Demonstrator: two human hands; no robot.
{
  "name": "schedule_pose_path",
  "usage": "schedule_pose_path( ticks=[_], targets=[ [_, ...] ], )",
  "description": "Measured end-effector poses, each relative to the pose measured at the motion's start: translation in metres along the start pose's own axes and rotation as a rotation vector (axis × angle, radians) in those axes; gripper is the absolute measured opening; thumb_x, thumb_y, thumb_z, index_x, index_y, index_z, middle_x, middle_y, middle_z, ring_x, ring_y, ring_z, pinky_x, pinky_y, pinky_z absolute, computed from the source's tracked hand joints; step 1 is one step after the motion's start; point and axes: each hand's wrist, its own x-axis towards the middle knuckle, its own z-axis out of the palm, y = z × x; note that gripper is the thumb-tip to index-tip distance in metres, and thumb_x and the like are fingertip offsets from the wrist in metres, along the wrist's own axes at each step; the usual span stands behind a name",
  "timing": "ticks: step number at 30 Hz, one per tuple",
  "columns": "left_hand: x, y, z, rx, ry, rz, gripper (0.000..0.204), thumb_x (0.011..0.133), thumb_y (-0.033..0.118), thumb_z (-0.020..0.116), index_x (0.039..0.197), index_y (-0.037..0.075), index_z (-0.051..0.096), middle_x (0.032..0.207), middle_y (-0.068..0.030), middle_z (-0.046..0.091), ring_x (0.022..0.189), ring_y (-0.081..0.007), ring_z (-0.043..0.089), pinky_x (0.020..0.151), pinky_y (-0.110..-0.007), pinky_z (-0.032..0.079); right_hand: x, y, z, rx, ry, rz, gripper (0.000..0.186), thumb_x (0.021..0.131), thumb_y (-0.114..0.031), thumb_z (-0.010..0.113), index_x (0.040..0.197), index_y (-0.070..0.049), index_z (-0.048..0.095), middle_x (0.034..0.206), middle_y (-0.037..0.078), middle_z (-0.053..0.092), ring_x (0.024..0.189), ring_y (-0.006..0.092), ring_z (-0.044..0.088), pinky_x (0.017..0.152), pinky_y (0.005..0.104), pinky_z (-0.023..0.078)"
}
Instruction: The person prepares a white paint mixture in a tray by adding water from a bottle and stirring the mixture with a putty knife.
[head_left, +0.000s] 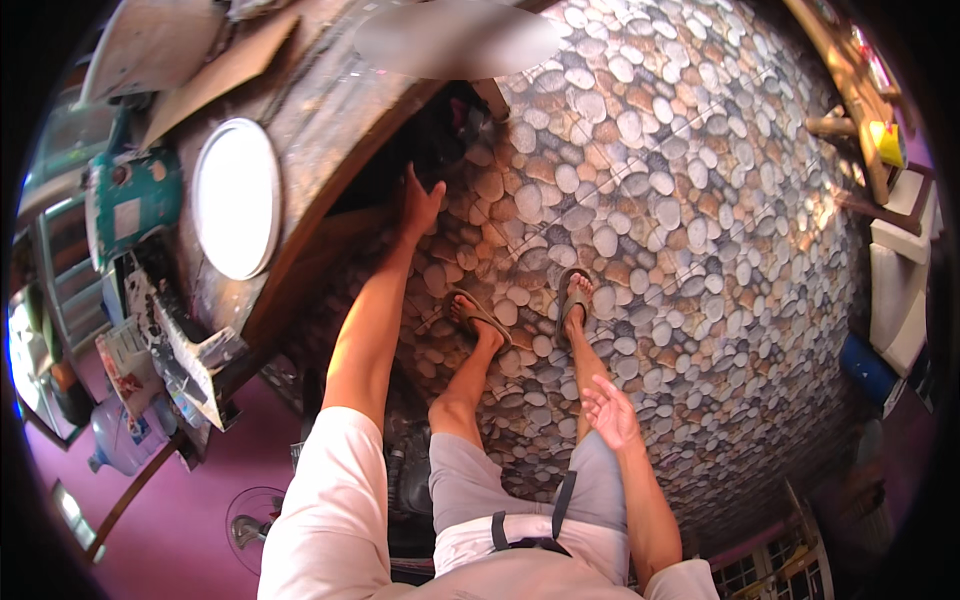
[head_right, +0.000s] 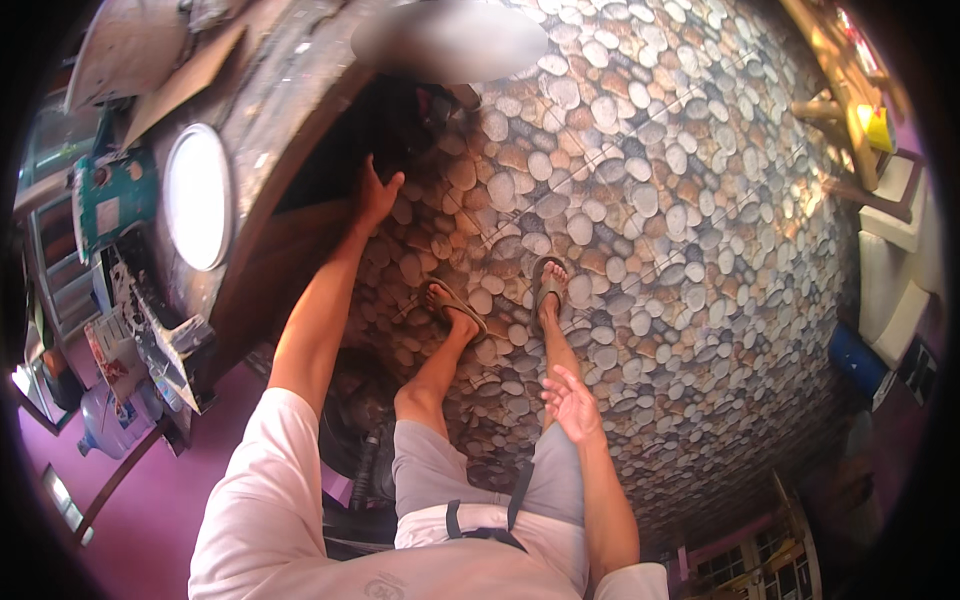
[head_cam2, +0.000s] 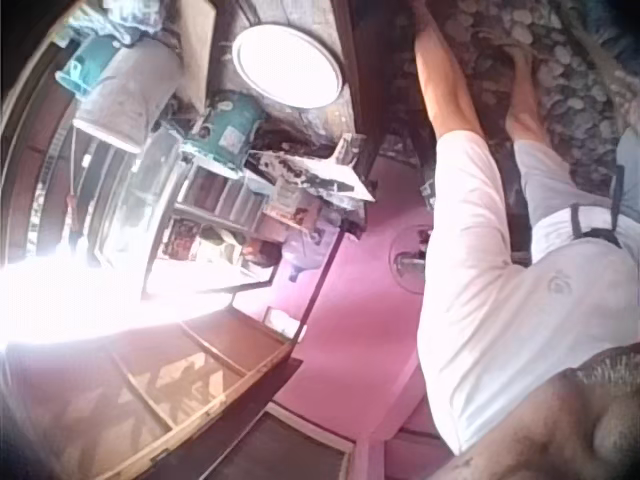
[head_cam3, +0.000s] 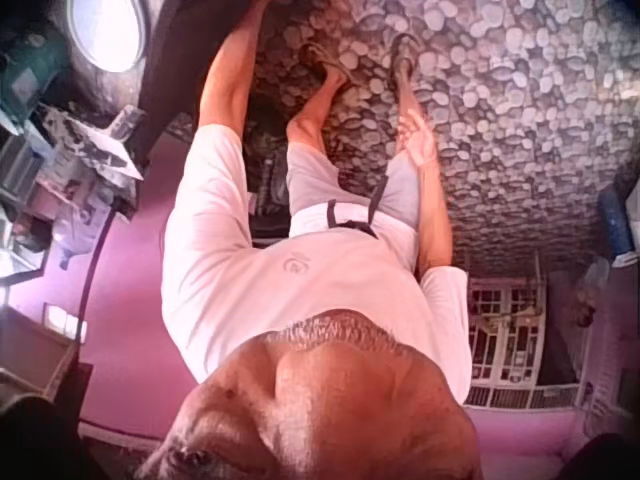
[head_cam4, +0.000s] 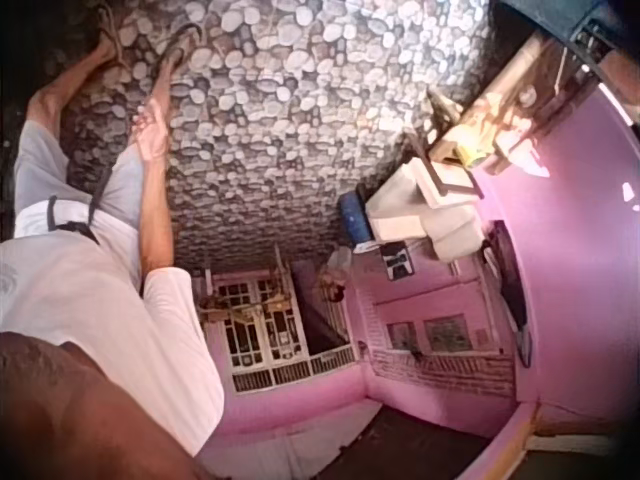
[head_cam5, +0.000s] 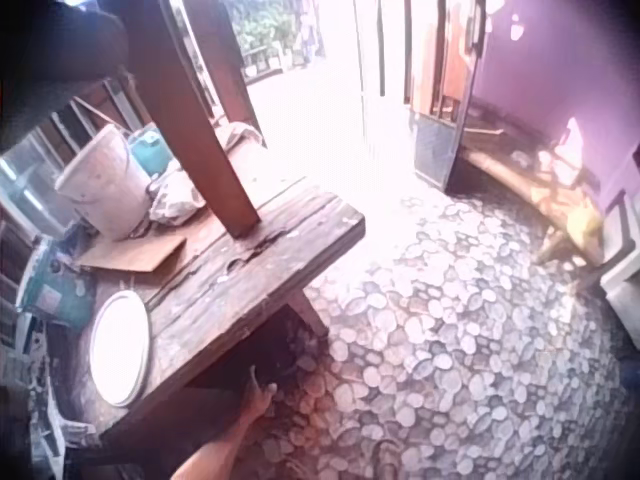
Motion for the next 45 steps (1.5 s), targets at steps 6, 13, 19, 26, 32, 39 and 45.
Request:
schedule_pose_path(
  ticks=[6,13,19,26,32,39,45],
  targets=[
    [0.088,0.014,0.055,0.288,0.002,0.145,0.074,0.082,0.029,0.061,0.138,-0.004,0.025,0.131,-0.0319,0.039,0.121,-0.0430,0.041,0.101,-0.044,0.034,0.000,0.004,-0.030,0.465,-0.187,-0.065,0.053,0.092,-0.038,0.048,0.136,-0.011,0.036,0.107,0.017,0.059,0.087,0.0268,0.060,0.069,0.0344,0.052],
    [0.178,0.018,0.086,0.556,0.085,0.224,0.052,0.080,0.031,0.060,0.117,-0.004,0.049,0.109,-0.0279,0.056,0.102,-0.0411,0.055,0.090,-0.045,0.043,0.011,-0.010,-0.027,0.577,-0.341,-0.089,0.063,0.090,-0.042,0.050,0.140,-0.010,0.029,0.109,0.021,0.056,0.086,0.0270,0.057,0.072,0.0372,0.047],
    [0.208,0.001,0.084,0.621,-0.017,0.215,0.047,0.079,0.035,0.061,0.109,-0.001,0.057,0.110,-0.0248,0.058,0.106,-0.0402,0.054,0.089,-0.044,0.044,0.015,-0.021,-0.016,0.573,-0.306,-0.027,0.066,0.089,-0.048,0.049,0.142,-0.015,0.029,0.108,0.020,0.055,0.082,0.0265,0.054,0.072,0.0377,0.045],
    [0.133,-0.057,0.027,0.253,0.206,0.280,0.023,0.082,0.017,0.056,0.099,0.001,0.059,0.097,-0.0204,0.061,0.080,-0.0357,0.062,0.070,-0.040,0.051,0.028,-0.024,-0.005,0.612,-0.305,0.039,0.064,0.089,-0.048,0.048,0.140,-0.015,0.029,0.111,0.023,0.056,0.091,0.0297,0.059,0.078,0.0394,0.048],
    [0.046,0.013,-0.005,-0.130,-0.199,-0.463,0.035,0.072,0.024,0.066,0.096,-0.001,0.061,0.090,-0.0188,0.064,0.079,-0.0306,0.063,0.070,-0.035,0.049,0.028,-0.027,0.008,0.390,-0.115,-0.022,0.058,0.089,-0.042,0.051,0.135,-0.011,0.035,0.110,0.023,0.057,0.093,0.0299,0.060,0.078,0.0395,0.049],
    [0.032,0.013,-0.025,0.199,-0.214,-0.015,0.040,0.071,0.029,0.069,0.095,-0.002,0.061,0.080,-0.0210,0.064,0.071,-0.0343,0.064,0.067,-0.040,0.049,0.031,-0.019,0.014,0.355,-0.144,0.004,0.057,0.090,-0.040,0.052,0.135,-0.011,0.035,0.111,0.023,0.057,0.096,0.0308,0.059,0.082,0.0412,0.050],
    [0.016,0.022,-0.032,0.110,-0.271,-0.027,0.031,0.074,0.024,0.066,0.090,-0.002,0.061,0.062,-0.0161,0.060,0.061,-0.0298,0.062,0.060,-0.038,0.047,0.028,-0.019,0.013,0.414,-0.175,0.007,0.057,0.090,-0.041,0.051,0.136,-0.011,0.034,0.113,0.024,0.056,0.097,0.0319,0.059,0.082,0.0422,0.050]
  ],
)
